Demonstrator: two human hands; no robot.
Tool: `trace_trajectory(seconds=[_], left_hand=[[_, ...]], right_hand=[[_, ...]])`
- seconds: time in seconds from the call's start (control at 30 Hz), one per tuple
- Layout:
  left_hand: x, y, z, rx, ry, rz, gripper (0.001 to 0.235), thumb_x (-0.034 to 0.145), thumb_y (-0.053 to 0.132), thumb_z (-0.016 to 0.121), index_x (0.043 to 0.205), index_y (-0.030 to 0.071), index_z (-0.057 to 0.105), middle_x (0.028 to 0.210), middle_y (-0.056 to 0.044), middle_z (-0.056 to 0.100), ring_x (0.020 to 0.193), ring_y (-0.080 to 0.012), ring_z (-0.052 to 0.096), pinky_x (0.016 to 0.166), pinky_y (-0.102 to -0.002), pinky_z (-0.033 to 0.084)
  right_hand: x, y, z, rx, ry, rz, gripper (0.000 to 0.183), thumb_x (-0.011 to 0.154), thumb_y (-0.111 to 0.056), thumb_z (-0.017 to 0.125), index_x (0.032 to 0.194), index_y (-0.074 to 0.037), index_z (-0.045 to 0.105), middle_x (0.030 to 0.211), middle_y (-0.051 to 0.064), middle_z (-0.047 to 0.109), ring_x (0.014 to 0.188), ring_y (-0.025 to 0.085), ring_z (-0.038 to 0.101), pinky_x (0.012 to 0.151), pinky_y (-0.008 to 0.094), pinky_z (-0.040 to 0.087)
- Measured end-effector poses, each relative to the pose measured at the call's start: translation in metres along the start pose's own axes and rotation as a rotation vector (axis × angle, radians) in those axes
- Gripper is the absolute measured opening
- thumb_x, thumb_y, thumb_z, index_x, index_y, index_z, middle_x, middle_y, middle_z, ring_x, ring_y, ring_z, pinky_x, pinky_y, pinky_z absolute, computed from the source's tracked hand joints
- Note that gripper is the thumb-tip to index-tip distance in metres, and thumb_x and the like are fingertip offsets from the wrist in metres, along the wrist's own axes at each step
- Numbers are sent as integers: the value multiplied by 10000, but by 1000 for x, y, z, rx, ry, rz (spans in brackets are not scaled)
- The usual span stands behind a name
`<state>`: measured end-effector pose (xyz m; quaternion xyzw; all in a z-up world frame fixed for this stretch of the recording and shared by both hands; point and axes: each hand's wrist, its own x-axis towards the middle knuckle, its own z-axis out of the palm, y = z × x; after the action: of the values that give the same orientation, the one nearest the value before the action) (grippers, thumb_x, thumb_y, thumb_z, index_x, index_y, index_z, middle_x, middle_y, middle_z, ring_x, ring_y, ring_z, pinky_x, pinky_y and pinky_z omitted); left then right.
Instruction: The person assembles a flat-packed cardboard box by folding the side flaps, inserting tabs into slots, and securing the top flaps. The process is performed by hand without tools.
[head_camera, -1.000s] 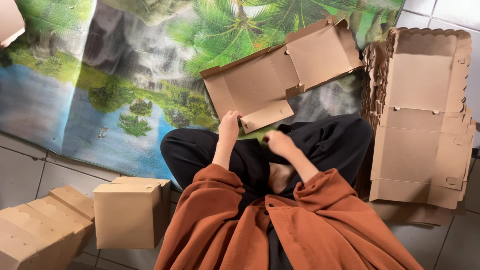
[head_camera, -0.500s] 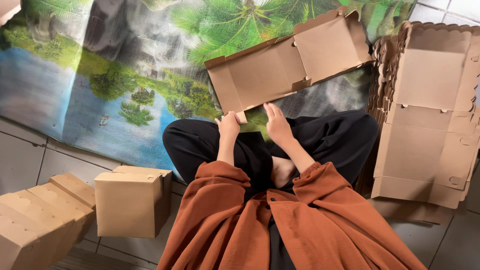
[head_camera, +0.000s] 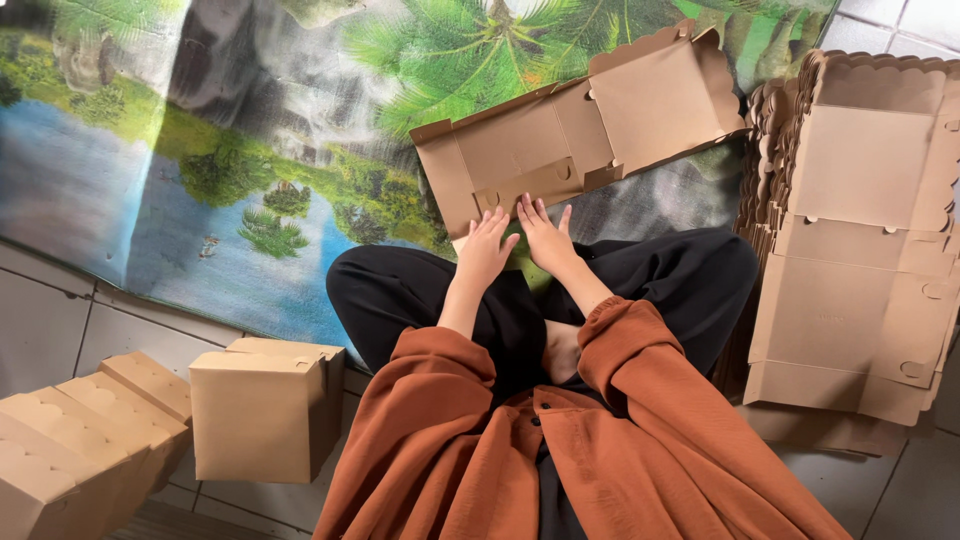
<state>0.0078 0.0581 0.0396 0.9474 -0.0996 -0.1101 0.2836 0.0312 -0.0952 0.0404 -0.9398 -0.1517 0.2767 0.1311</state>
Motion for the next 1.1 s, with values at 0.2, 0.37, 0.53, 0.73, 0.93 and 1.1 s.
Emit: trace_trajectory(seconds=[0.2,0.37,0.53,0.73,0.93,1.1], left_hand=[[8,3,12,258,-389,-123,572,1027,366,349,1516,103,207,1587,-78,155,1445,-281,200,1173,-512,166],[17,-5,26,284,-494,-198,595,1028,413,288,1533,176,82,1598,-6,17,1465,-222,79,1161,-556,4],[19,-5,27,272,-520,-223,583,1027,429,247,1530,208,50,1593,27,-26,1464,-196,45,1152,-569,-35],[16,6,12,270,-523,-220,573,1032,390,257,1532,182,69,1596,23,-7,1465,-209,79,1157,-576,-10],[16,9,8,234,-507,-218,571,1031,377,264,1534,172,86,1598,14,-3,1467,-216,83,1150,-588,-28],[16,-2,19,201,-482,-206,568,1027,382,282,1532,195,101,1597,28,-3,1464,-206,88,1144,-611,-17]], right_hand=[[-2,-5,16,-101,96,-104,821,740,140,482,1501,-53,243,1586,94,176,1446,287,189,1069,717,84],[-12,-7,-14,-17,41,-35,838,730,173,407,1498,-130,269,1582,25,204,1449,197,189,1065,694,-66],[-9,16,-9,103,53,-14,866,732,172,385,1504,-196,253,1581,-51,195,1447,131,183,1050,700,-138],[-12,20,-23,201,44,96,850,722,158,391,1481,-215,318,1555,-25,258,1437,117,199,1047,672,-177],[-13,47,-38,225,60,212,865,720,151,402,1491,-225,298,1563,-26,225,1440,127,189,1043,686,-154],[-12,49,-41,255,23,273,817,786,99,380,1504,-258,223,1579,-88,127,1447,117,137,1033,709,-170]])
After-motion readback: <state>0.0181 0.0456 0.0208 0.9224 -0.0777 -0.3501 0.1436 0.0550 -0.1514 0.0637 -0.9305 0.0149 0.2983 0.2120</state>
